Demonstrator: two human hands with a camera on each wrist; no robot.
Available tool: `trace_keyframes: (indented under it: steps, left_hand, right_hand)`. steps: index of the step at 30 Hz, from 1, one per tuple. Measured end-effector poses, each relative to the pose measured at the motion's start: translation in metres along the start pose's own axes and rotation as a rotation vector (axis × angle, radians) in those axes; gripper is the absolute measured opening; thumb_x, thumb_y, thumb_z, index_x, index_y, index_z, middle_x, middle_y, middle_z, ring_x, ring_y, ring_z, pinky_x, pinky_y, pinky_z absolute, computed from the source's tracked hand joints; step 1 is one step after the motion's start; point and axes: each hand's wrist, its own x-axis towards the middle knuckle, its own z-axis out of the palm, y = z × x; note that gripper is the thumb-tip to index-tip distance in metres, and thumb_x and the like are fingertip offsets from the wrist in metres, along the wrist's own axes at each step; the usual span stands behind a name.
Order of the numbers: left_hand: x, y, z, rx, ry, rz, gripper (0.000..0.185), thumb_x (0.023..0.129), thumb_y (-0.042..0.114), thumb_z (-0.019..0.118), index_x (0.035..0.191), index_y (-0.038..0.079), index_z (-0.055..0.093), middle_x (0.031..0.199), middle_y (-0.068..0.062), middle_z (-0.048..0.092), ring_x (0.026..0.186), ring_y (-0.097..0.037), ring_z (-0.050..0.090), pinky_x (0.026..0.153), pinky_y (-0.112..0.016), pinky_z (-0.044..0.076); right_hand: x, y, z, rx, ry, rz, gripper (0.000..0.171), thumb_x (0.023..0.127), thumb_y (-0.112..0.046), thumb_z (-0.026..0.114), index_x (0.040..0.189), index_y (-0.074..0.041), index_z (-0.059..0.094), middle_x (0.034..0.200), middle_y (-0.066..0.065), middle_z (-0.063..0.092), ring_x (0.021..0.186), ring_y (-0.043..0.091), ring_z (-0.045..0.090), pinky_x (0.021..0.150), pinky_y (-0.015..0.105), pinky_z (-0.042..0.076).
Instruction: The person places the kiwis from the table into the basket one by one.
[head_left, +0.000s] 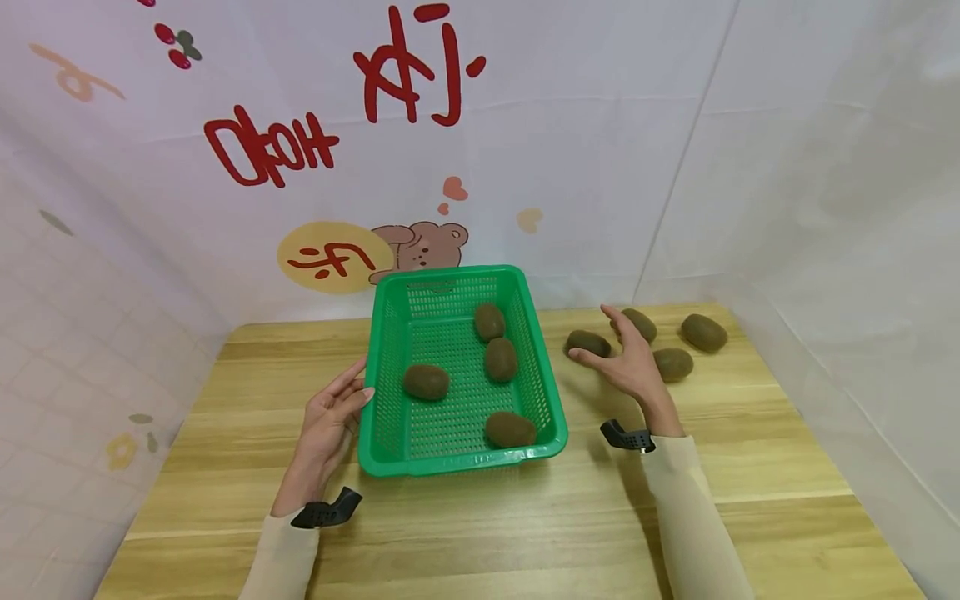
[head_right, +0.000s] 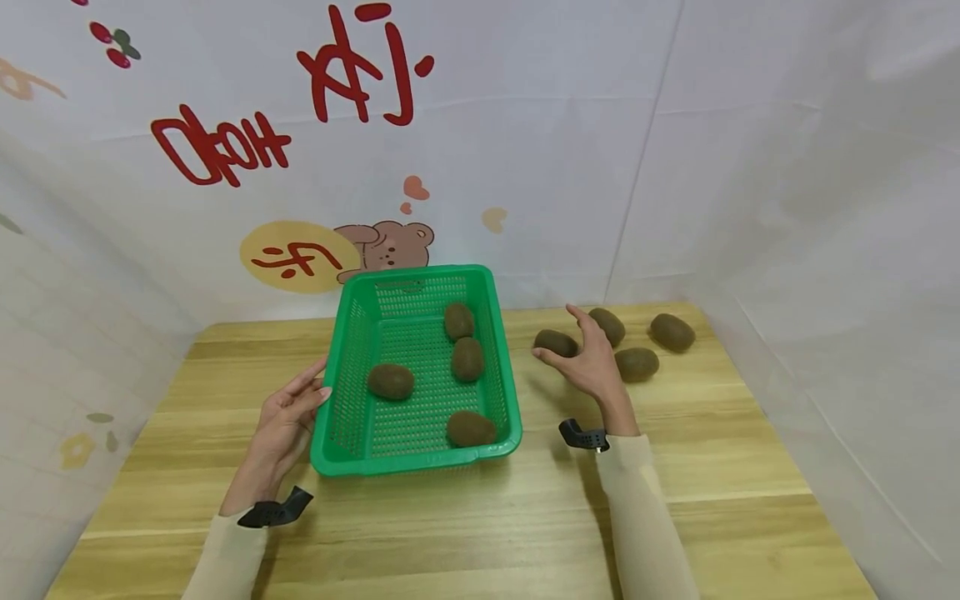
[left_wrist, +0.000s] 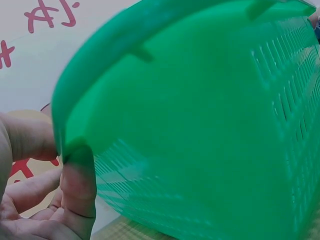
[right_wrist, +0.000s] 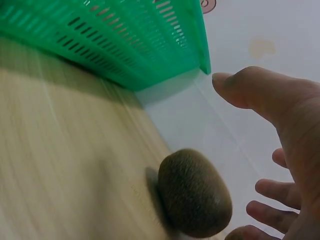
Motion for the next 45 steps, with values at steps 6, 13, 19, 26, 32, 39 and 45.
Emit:
trace_keyframes:
  steps: [6,13,19,26,32,39,45]
  left_hand:
    - [-0.001,0.003,0.001,0.001,0.015,-0.007,0.067,0.094,-0.005,0.068,0.155,-0.003,0.04,0.1,0.004,0.061,0.088,-0.004,0.063,0.077,-0.015,0.058]
    - [-0.001,0.004,0.002,0.011,0.018,-0.011,0.066,0.095,-0.006,0.066,0.155,-0.004,0.039,0.099,0.004,0.062,0.086,-0.004,0.064,0.074,-0.015,0.058]
    - [0.0,0.003,0.002,0.005,0.011,-0.008,0.066,0.095,-0.007,0.065,0.155,-0.004,0.039,0.099,0.004,0.063,0.087,-0.004,0.064,0.074,-0.016,0.058]
    - [0.0,0.002,0.001,-0.002,0.006,-0.008,0.065,0.096,-0.006,0.064,0.156,-0.004,0.038,0.099,0.004,0.063,0.086,-0.004,0.064,0.074,-0.015,0.058]
    - [0.0,0.001,0.0,0.024,0.0,0.009,0.066,0.095,-0.006,0.065,0.156,-0.004,0.038,0.1,0.005,0.064,0.088,-0.004,0.066,0.078,-0.016,0.059]
    - [0.0,0.002,0.0,0.025,-0.009,0.01,0.067,0.096,-0.005,0.065,0.156,-0.005,0.037,0.101,0.004,0.064,0.089,-0.004,0.067,0.079,-0.016,0.059]
    - [0.0,0.002,-0.001,0.04,-0.001,0.001,0.067,0.095,-0.004,0.066,0.156,-0.004,0.037,0.1,0.006,0.064,0.088,-0.003,0.065,0.078,-0.015,0.058]
  right_hand:
    - [0.001,0.009,0.003,0.01,-0.029,0.039,0.108,0.084,-0.056,0.08,0.166,-0.022,0.018,0.17,0.012,0.023,0.15,0.046,0.032,0.115,0.067,0.036]
    - [0.001,0.021,0.005,0.015,-0.05,0.061,0.106,0.087,-0.053,0.078,0.166,-0.018,0.017,0.168,0.019,0.026,0.148,0.048,0.034,0.114,0.067,0.038]
    - [0.002,0.028,0.01,0.034,-0.03,0.068,0.102,0.087,-0.05,0.08,0.164,-0.013,0.024,0.164,0.021,0.033,0.141,0.047,0.042,0.11,0.064,0.043]
    - [0.004,0.032,0.013,0.013,0.009,0.062,0.082,0.09,-0.038,0.08,0.157,-0.009,0.041,0.156,0.021,0.045,0.133,0.045,0.051,0.107,0.06,0.046]
    - [0.005,0.033,0.015,0.02,0.017,0.059,0.066,0.093,-0.029,0.078,0.15,-0.009,0.052,0.146,0.02,0.057,0.122,0.044,0.062,0.099,0.057,0.054]
    - [0.004,0.033,0.015,0.04,0.04,0.063,0.065,0.092,-0.03,0.079,0.148,-0.008,0.054,0.146,0.019,0.058,0.122,0.044,0.063,0.1,0.056,0.054]
    - [0.003,0.032,0.011,0.057,0.059,0.071,0.067,0.091,-0.036,0.079,0.148,-0.01,0.054,0.145,0.021,0.057,0.123,0.044,0.062,0.1,0.056,0.055]
